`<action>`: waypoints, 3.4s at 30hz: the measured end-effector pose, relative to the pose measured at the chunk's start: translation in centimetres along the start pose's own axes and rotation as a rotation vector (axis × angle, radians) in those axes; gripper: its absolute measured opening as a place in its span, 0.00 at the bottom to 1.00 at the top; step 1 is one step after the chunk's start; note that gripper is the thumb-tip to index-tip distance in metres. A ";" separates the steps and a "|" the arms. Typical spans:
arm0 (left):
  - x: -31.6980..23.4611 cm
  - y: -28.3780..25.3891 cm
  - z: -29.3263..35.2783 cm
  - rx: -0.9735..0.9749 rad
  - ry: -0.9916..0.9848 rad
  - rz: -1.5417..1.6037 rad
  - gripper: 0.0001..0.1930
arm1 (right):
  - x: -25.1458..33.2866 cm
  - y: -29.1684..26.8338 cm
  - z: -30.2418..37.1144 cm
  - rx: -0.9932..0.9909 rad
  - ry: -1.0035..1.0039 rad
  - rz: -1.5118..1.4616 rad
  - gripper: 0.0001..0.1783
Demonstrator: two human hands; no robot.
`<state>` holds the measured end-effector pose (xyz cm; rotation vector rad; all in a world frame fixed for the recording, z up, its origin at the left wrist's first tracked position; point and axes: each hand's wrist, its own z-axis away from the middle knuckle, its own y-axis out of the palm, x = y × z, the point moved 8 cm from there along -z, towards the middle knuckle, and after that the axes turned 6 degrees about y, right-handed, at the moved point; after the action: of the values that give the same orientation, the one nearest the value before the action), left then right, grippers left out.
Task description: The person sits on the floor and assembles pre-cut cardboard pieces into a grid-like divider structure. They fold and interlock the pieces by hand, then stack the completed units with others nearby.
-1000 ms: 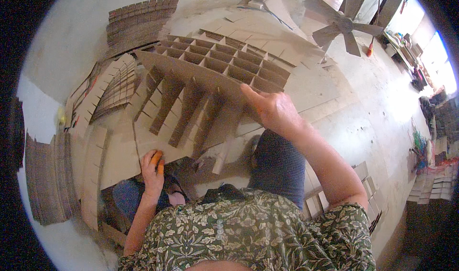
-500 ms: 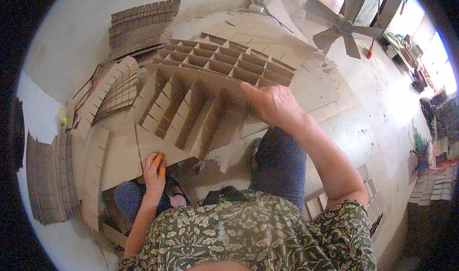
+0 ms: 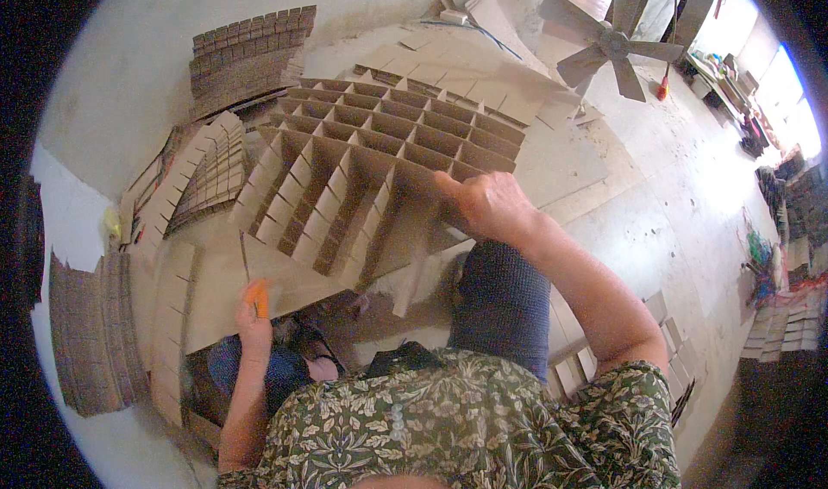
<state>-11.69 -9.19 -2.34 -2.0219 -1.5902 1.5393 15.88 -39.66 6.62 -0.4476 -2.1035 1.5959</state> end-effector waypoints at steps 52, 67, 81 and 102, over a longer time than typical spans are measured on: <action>-17.3 -6.6 -1.5 0.013 0.571 -0.515 0.08 | 19.4 7.5 -3.8 0.832 0.496 -1.952 0.37; -14.1 -3.9 -0.8 0.036 -0.077 0.534 0.18 | 13.9 4.2 -2.5 0.231 0.539 -2.138 0.17; -8.5 -0.4 -0.5 -0.220 -0.523 0.659 0.12 | 10.1 2.8 0.9 0.079 0.554 -2.032 0.10; 10.0 -3.2 7.2 -0.348 -0.789 0.457 0.14 | -4.4 1.7 7.8 -0.781 0.432 -1.449 0.10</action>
<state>-20.10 -3.22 -9.79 -2.1997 -1.8013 2.6439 15.30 -47.77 2.50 0.4435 -1.7629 -0.1374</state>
